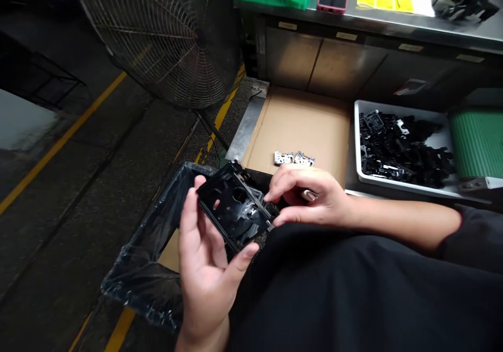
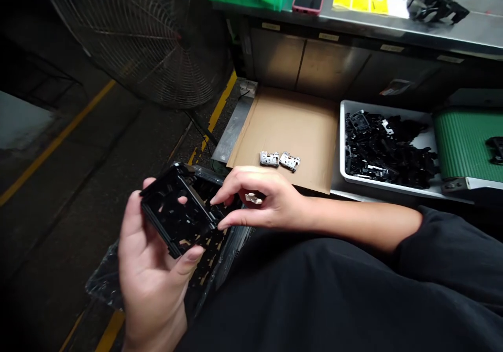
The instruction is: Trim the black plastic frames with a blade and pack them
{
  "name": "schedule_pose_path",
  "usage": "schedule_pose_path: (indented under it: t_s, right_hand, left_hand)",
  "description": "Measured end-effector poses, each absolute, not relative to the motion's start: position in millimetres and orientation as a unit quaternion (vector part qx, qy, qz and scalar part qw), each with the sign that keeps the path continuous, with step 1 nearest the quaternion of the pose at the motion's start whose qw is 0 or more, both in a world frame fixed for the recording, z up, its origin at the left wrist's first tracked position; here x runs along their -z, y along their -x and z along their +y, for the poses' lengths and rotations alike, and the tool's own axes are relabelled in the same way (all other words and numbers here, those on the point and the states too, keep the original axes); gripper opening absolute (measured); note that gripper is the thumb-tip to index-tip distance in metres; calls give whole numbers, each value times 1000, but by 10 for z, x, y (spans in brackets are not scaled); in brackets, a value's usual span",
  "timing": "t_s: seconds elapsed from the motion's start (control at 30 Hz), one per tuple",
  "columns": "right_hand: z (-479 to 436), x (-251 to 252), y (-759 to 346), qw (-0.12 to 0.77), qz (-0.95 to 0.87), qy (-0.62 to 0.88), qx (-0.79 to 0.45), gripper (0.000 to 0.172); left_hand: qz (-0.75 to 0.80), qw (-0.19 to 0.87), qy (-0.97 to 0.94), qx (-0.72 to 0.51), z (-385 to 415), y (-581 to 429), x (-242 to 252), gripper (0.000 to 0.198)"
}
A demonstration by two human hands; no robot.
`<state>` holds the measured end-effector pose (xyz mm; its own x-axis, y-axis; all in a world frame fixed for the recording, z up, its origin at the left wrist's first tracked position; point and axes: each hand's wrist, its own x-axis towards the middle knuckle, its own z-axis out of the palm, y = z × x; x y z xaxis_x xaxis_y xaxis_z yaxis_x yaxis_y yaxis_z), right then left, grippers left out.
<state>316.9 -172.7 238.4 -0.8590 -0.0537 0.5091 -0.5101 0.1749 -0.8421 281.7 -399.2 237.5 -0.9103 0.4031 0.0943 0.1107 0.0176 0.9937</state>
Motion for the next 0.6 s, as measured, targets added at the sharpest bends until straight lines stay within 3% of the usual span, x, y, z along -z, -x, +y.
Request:
schedule_pose_path:
  t_s: [0.13,0.27,0.4,0.6]
  right_hand:
    - [-1989,-2285,-2987,150,-767,-206,-588,28]
    - [-2366,-1941,-2786,45,-810,-285,-510,28]
    - [-2827,-1387,-2654,-94,-839,-317,-433,35]
    - [-3160,-649,-2739,-266,-801,-192,-501,32]
  left_hand:
    - [638,190,-90,-741,-4159,-2787,-2193,88]
    - [572,205,37,-793,-4373,-2752,-1707,70]
    - [651,163,139,-728,-4800,-2682,-735,60]
    - [798,97,278,-526,-6078,-2532,969,51]
